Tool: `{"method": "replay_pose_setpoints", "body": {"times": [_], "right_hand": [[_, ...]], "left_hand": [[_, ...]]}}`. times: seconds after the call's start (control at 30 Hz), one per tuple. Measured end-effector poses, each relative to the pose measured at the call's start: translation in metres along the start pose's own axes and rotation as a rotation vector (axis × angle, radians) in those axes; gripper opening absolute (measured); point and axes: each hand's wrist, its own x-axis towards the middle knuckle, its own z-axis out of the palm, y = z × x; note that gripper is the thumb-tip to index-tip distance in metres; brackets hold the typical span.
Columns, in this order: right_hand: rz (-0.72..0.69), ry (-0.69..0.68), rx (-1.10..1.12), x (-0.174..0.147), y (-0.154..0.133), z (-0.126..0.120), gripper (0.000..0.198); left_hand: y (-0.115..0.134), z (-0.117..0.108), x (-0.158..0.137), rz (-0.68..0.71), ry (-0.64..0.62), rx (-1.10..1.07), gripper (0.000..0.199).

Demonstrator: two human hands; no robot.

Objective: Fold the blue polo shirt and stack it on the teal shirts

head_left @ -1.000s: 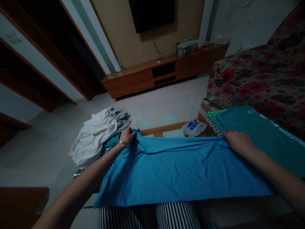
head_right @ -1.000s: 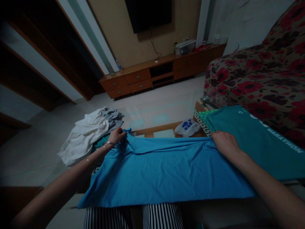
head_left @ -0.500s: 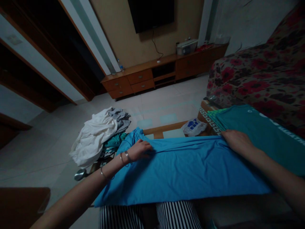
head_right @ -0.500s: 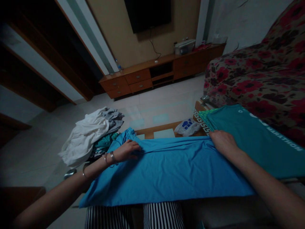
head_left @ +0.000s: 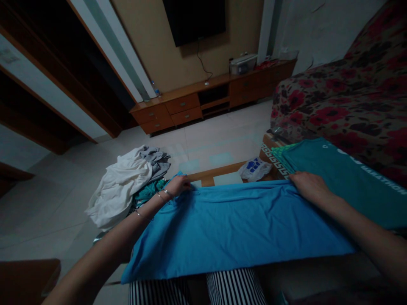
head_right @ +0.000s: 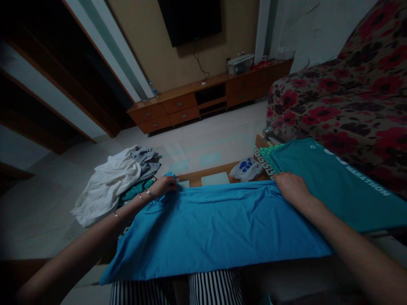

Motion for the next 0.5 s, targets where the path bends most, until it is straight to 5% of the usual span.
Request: {"method": "replay_pose_setpoints", "body": {"times": [0.13,0.27,0.5], "right_hand": [[-0.009,0.029,0.002,-0.001,0.000,0.001,0.026],[-0.010,0.040,-0.001,0.000,0.001,0.002,0.026],[-0.014,0.045,-0.017,-0.001,-0.002,-0.002,0.027]], "left_hand": [[0.004,0.006,0.012,0.127,0.051,-0.016,0.012],[0.009,0.009,0.009,0.201,-0.077,-0.054,0.020],[0.011,0.006,-0.001,0.095,-0.126,0.132,0.012]]}}
